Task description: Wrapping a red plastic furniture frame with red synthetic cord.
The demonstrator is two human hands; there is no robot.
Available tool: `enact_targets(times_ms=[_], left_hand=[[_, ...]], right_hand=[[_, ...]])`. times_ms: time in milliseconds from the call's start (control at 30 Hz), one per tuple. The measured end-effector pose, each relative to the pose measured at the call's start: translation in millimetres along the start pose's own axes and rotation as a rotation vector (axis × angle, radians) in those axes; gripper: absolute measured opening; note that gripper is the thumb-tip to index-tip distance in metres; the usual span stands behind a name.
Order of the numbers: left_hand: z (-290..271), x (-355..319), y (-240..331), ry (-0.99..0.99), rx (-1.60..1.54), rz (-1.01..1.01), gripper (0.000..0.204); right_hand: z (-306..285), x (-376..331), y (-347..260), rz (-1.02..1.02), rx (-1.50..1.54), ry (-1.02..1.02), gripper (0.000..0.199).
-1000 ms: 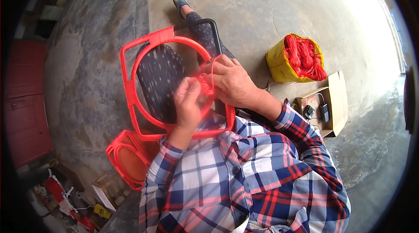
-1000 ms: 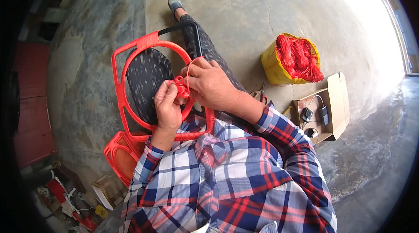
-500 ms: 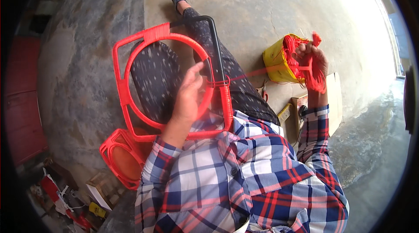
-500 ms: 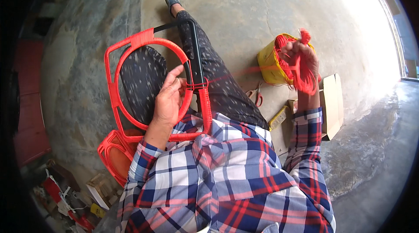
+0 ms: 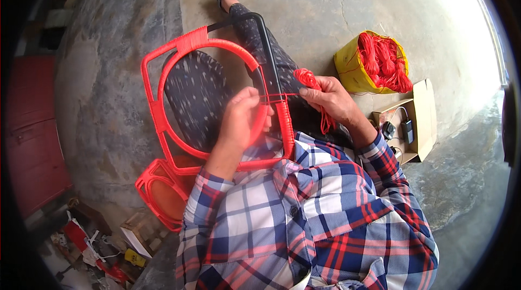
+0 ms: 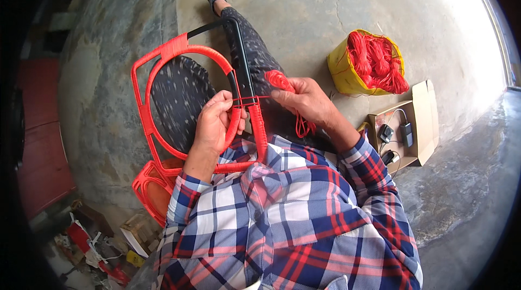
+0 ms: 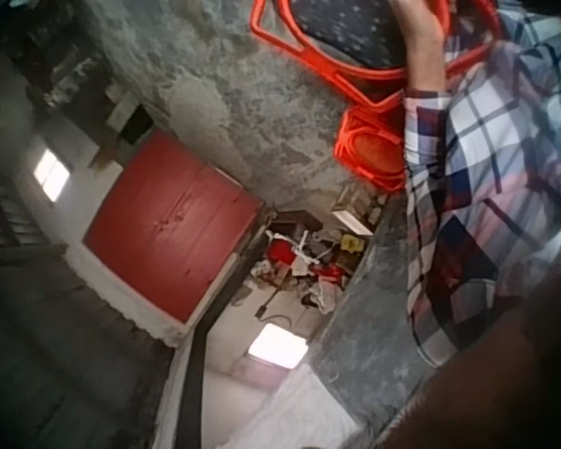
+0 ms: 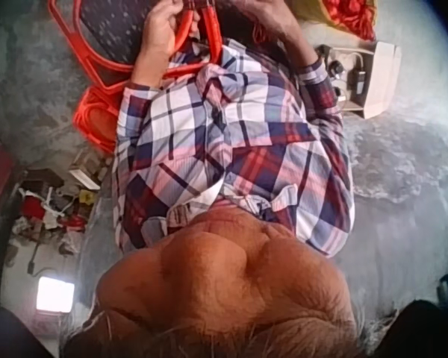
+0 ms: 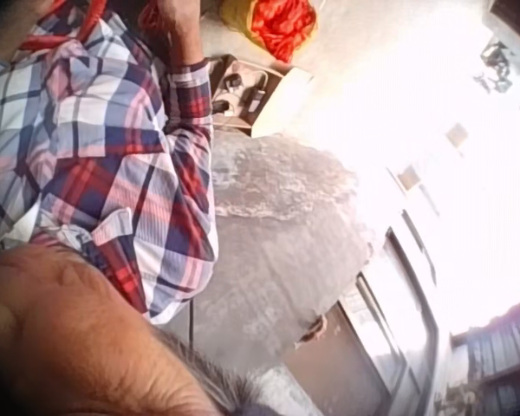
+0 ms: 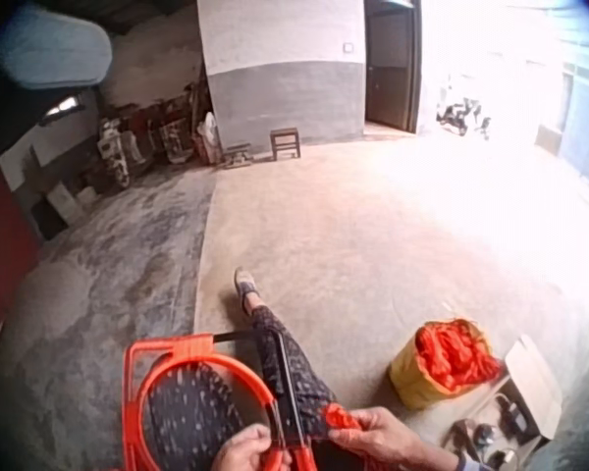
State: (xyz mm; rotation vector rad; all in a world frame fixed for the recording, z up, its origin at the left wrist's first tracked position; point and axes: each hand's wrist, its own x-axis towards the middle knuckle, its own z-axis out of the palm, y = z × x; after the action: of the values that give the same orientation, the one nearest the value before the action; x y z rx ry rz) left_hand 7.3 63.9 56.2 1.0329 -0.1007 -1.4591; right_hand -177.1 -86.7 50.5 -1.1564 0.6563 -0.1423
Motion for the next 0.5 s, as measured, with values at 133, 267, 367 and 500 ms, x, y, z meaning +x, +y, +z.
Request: enact_targets(times_ms=[133,267,367,500], left_hand=[[0.0,-3.8,0.4,0.066,-0.031,-0.052,0.006],[-3.6,-7.5,-4.8,0.065,0.025,-0.082,0.005],[-0.7,-9.4,-5.0,0.095,-0.073,-0.05,0.006],[-2.6,-7.2,-2.3,0.03,-0.016,-0.049,0.015]], right_hand=[[2.8,-6.9,-1.6,0.003,-0.01,0.022,0.022],[5.0,-22.4,-1.8,0.026,-0.097,-0.009,0.02],[3.3,-29.7,6.7,0.051,-0.059,-0.047,0.02],[1.6,-25.7,9.1,0.11,0.004,-0.046,0.018]])
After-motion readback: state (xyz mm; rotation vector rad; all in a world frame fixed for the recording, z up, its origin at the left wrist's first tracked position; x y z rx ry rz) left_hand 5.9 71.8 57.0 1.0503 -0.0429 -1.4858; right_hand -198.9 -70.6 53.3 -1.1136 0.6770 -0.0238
